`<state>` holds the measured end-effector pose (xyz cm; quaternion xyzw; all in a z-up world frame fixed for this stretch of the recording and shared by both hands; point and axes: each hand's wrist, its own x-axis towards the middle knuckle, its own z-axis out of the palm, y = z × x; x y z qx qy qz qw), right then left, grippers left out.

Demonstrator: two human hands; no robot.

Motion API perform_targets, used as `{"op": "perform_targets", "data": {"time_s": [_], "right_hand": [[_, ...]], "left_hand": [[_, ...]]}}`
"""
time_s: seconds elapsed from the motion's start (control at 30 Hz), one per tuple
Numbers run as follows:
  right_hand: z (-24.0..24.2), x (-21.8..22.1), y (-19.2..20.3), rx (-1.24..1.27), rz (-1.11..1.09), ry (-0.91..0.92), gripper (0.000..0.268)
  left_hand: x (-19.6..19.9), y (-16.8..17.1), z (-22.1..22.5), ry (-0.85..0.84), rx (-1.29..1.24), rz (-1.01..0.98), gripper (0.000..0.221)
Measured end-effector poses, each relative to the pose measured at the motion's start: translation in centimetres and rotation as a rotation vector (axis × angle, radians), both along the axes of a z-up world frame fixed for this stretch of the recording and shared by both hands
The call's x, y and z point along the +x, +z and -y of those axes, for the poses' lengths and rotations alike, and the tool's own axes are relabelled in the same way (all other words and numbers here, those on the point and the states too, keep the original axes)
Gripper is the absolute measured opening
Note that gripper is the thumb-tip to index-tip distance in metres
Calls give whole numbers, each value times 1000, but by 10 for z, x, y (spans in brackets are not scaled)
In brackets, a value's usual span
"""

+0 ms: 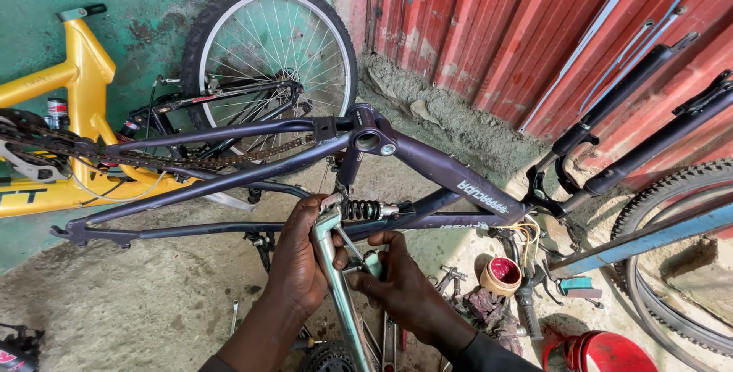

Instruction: Reassembling parts of a bicycle frame, specifically focusing on the rear suspension/pivot area using a wrench and bolts.

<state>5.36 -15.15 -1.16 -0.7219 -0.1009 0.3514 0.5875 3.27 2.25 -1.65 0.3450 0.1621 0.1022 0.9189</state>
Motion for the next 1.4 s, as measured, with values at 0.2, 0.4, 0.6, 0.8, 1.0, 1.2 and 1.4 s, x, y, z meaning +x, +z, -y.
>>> {"op": "perform_targets", "data": {"time_s": [0.2,0.4,0.6,0.8,1.0,1.2,1.4], "right_hand": [[-1,-2,-12,162,-16,-39,37],[-10,-14,-3,138,68,47,25],[-12,-15,-5,212,40,27,41],[-9,-17,-10,436,-39,91,37],[-15,-20,-10,540,169,156,34],[-11,-12,-10,478,106,119,34],[-8,-8,-16,604,30,70,49]], "left_hand": [[-6,-1,-10,17,-23,42,31],[-13,7,-16,19,10,145,24],[-21,23,-17,-24,235,258,22],[-31,31,-12,-123,398,408,20],[-32,32,-12,-115,368,376,21],[-34,34,-12,-132,400,386,20],[-33,38,-15,-138,390,409,24]]}}
